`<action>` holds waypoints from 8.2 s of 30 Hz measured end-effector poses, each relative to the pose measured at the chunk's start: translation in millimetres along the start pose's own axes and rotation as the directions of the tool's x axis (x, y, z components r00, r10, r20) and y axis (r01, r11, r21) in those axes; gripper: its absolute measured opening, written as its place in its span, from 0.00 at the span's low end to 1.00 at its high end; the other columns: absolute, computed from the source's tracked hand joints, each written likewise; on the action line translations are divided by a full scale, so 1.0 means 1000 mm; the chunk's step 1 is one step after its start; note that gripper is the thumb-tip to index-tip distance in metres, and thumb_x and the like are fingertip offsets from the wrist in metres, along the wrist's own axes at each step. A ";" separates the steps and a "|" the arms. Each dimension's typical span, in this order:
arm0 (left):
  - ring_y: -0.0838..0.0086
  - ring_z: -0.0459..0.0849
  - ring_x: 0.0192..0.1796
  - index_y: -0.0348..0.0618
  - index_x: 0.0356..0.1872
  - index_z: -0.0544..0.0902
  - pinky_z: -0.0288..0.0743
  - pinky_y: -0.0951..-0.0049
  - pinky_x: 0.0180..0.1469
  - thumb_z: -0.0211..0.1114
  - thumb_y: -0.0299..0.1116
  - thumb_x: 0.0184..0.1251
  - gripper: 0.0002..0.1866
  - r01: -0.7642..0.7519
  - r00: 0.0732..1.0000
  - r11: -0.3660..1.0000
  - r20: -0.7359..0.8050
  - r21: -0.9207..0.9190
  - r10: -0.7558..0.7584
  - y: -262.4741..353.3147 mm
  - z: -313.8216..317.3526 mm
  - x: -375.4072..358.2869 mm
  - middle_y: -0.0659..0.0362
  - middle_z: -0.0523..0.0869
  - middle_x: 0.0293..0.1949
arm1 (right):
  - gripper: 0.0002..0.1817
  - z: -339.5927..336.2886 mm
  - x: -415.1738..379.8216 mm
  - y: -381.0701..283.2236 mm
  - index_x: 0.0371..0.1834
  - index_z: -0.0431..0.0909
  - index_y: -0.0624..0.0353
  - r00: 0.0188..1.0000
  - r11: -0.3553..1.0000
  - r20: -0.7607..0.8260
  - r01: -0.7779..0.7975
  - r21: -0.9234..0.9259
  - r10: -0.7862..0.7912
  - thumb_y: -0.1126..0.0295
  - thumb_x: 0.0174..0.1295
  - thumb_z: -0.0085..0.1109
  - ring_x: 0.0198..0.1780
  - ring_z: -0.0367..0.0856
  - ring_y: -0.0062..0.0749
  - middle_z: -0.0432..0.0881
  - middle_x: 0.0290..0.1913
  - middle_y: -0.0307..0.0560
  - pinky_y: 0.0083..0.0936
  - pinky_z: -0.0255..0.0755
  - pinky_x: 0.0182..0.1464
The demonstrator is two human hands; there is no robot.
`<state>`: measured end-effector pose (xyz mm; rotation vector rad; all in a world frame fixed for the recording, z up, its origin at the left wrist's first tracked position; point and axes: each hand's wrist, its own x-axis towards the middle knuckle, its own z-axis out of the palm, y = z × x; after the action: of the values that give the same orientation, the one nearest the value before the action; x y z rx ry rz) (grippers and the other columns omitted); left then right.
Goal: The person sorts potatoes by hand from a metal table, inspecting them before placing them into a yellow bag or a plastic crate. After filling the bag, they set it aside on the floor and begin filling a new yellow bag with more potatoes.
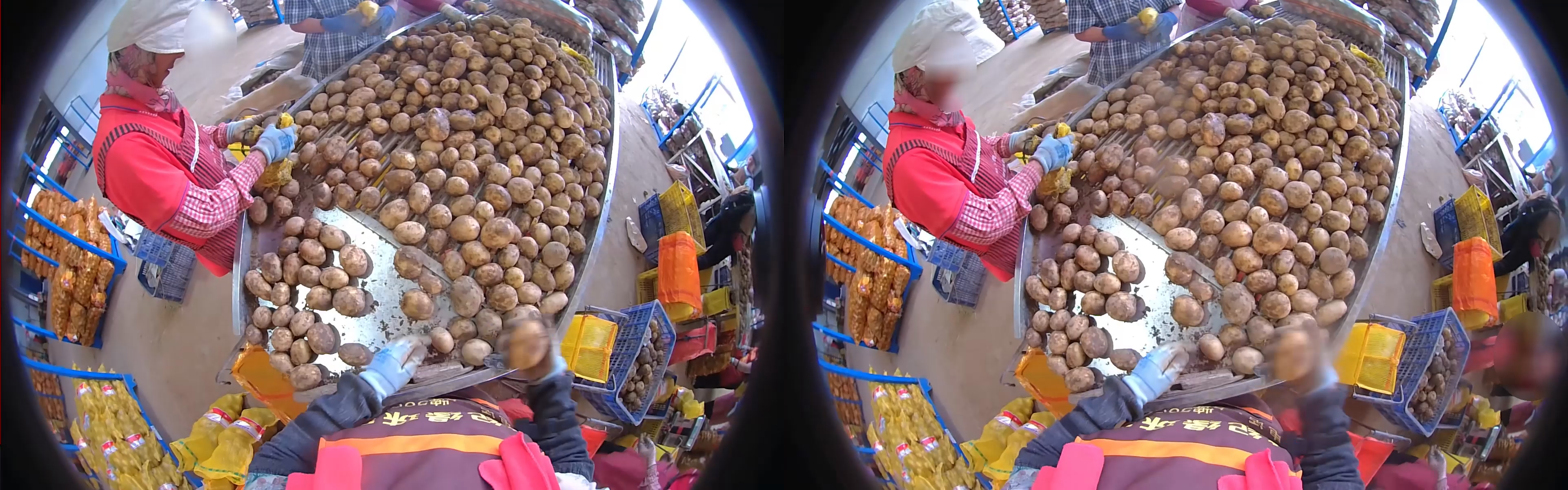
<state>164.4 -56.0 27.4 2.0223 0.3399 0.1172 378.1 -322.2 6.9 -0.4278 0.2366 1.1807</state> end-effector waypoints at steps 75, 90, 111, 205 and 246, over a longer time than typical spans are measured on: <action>0.53 0.58 0.72 0.51 0.68 0.66 0.41 0.39 0.71 0.63 0.59 0.53 0.41 0.353 0.900 0.828 -0.399 0.436 -0.174 -0.087 -0.090 -0.098 0.49 0.64 0.67 | 0.41 0.202 0.289 0.241 0.70 0.62 0.39 0.833 -0.870 0.304 0.492 -0.023 0.463 0.44 0.51 0.62 0.74 0.45 0.67 0.52 0.75 0.52 0.80 0.39 0.64; 0.53 0.65 0.68 0.47 0.62 0.71 0.61 0.56 0.68 0.62 0.37 0.60 0.27 0.472 0.818 0.784 -0.532 0.403 -0.219 -0.127 -0.175 0.004 0.48 0.64 0.68 | 0.32 0.127 0.095 0.156 0.64 0.70 0.37 0.829 -0.806 0.307 0.543 -0.237 0.468 0.53 0.52 0.62 0.67 0.64 0.49 0.64 0.68 0.50 0.60 0.53 0.66; 0.64 0.86 0.37 0.43 0.52 0.77 0.83 0.68 0.38 0.50 0.57 0.71 0.26 -0.143 0.932 -0.291 -0.030 -0.946 -0.361 -0.087 -0.147 -0.034 0.53 0.84 0.40 | 0.34 0.140 0.184 0.181 0.68 0.65 0.42 0.863 -0.800 0.375 0.474 -0.368 0.339 0.54 0.56 0.62 0.65 0.65 0.54 0.66 0.64 0.59 0.49 0.63 0.62; 0.55 0.58 0.73 0.68 0.69 0.65 0.42 0.28 0.66 0.68 0.61 0.44 0.45 0.136 0.974 0.654 0.019 0.744 -0.224 -0.078 -0.086 -0.084 0.58 0.61 0.72 | 0.50 0.172 0.183 0.157 0.72 0.58 0.55 0.821 -0.777 0.152 0.570 -0.266 0.550 0.44 0.47 0.67 0.71 0.48 0.69 0.53 0.73 0.62 0.67 0.51 0.65; 0.54 0.62 0.68 0.70 0.61 0.74 0.42 0.29 0.66 0.63 0.49 0.56 0.27 0.277 0.959 0.669 -0.245 0.690 -0.144 -0.088 -0.112 -0.122 0.55 0.66 0.67 | 0.44 0.208 0.304 0.236 0.73 0.58 0.44 0.882 -0.842 0.336 0.436 -0.317 0.331 0.45 0.53 0.63 0.75 0.47 0.56 0.52 0.73 0.62 0.58 0.42 0.71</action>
<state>5.4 42.4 8.8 2.7443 0.8382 0.0027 261.9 99.1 25.6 -2.1302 -2.0868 0.4361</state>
